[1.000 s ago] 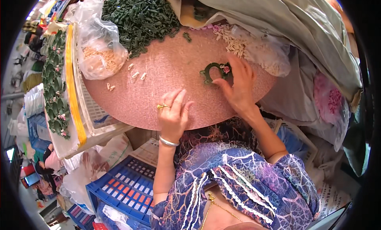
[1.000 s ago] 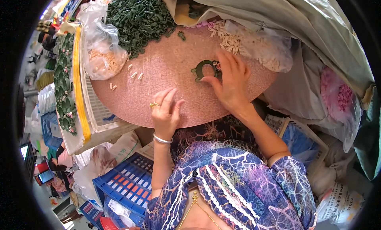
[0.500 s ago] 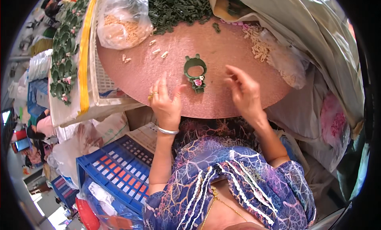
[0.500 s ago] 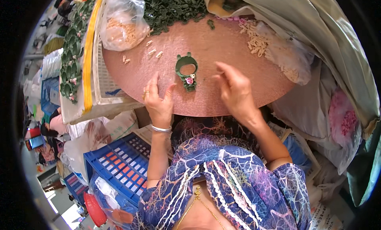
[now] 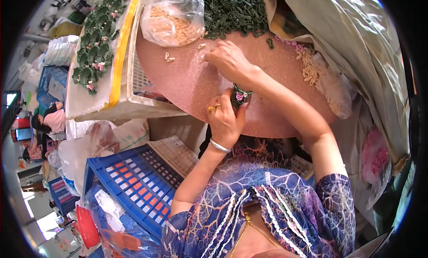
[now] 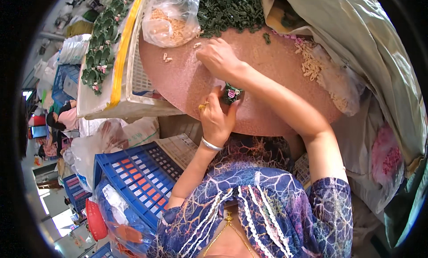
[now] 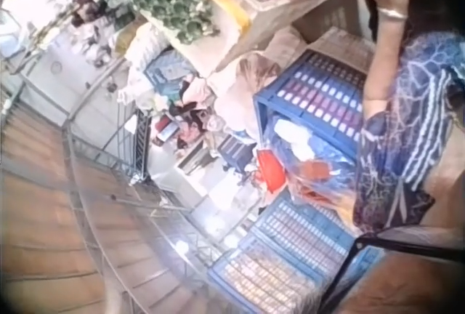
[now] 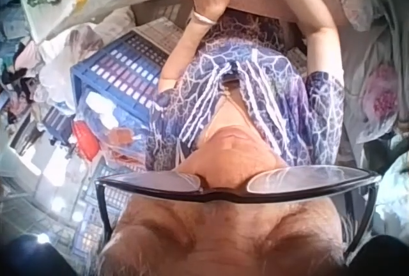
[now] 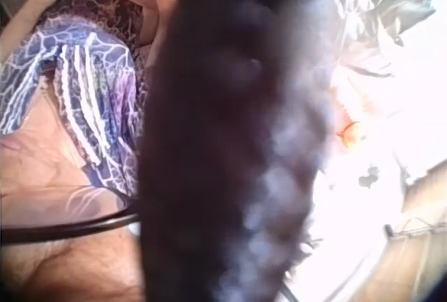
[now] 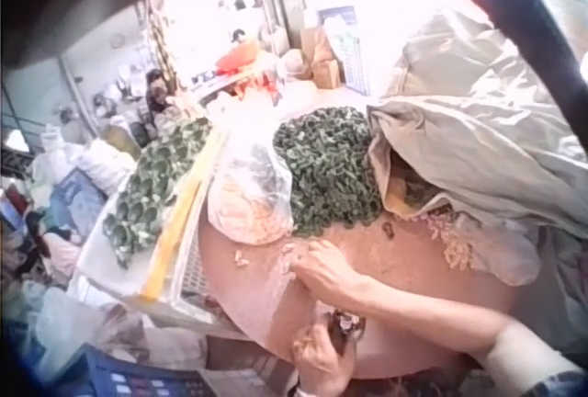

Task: Assembling floral decorations onto green plastic circular frames at a workbench.

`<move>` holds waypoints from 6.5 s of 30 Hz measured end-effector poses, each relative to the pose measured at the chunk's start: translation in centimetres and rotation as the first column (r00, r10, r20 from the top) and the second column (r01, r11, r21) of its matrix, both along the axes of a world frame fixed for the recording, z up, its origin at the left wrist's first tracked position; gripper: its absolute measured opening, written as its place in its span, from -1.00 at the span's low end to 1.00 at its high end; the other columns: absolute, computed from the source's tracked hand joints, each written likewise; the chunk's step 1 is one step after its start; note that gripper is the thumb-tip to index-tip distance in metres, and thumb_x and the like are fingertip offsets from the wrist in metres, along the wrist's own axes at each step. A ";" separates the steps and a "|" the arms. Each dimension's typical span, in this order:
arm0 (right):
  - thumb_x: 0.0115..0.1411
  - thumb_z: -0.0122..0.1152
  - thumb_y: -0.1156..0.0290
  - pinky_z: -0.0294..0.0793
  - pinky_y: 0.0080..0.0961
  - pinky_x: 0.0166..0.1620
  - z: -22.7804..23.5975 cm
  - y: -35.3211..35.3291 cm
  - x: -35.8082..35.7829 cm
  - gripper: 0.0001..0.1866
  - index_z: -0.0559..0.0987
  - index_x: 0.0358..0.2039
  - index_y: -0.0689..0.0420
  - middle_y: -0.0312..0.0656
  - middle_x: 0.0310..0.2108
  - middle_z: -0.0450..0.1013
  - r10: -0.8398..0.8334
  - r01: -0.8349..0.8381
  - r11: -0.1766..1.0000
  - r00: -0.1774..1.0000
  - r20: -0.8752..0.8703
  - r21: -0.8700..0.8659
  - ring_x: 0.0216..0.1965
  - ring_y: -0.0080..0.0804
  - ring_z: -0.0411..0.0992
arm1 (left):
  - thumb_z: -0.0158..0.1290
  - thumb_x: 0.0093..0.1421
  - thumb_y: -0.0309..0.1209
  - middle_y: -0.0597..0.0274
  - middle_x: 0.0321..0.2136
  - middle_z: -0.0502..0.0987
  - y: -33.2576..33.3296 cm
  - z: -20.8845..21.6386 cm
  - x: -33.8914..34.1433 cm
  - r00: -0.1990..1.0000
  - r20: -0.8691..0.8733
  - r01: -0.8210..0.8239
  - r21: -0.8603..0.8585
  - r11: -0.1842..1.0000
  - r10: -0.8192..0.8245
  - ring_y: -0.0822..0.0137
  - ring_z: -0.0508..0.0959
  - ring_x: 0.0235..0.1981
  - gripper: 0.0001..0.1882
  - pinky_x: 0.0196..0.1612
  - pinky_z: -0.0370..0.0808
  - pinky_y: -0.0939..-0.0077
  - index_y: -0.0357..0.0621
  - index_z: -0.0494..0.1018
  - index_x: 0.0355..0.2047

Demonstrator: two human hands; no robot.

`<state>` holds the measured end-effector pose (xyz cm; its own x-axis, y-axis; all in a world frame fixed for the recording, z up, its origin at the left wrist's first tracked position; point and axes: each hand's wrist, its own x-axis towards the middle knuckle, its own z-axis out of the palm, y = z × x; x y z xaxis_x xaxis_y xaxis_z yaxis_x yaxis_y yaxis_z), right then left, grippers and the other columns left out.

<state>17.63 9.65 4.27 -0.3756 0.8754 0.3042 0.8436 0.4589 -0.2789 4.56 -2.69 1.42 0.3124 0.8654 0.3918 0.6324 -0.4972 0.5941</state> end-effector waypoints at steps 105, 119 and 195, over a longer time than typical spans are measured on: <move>0.05 0.34 0.38 0.30 -0.26 0.08 -3.1 -12.6 -2.0 -0.84 0.69 -0.30 -0.02 -0.34 -0.15 0.55 0.051 -0.049 0.999 0.876 -0.479 0.018 -0.05 -0.25 0.44 | 0.08 0.35 -0.19 0.07 -0.23 0.60 -4.6 -0.1 -8.1 0.341 0.477 0.605 -0.771 0.200 0.810 0.25 0.62 -0.17 -0.66 -0.08 0.61 0.36 -0.21 0.45 -0.07; 0.15 0.23 0.54 0.36 -0.20 0.15 -0.9 -10.4 3.4 -0.69 0.63 -0.06 0.12 -0.06 -0.04 0.54 -0.097 0.050 0.992 0.892 -0.441 -0.118 0.06 -0.11 0.45 | 0.38 -0.06 -0.22 0.31 -0.32 0.50 -1.7 -2.5 -2.2 0.975 0.028 -0.221 0.203 0.954 0.220 0.22 0.47 -0.19 -0.55 0.04 0.23 0.20 -0.05 0.55 -0.16; 0.20 0.27 0.42 0.51 -0.30 0.01 -1.1 -1.6 11.0 -0.62 0.58 0.03 0.22 0.00 0.10 0.48 -0.301 0.302 0.918 0.953 -0.043 0.258 -0.03 -0.11 0.52 | 0.37 -0.12 -0.22 0.35 -0.26 0.44 -1.7 -2.0 -1.6 0.980 0.054 -0.199 0.165 0.966 0.193 0.23 0.39 -0.14 -0.47 0.09 0.15 0.16 -0.03 0.57 -0.09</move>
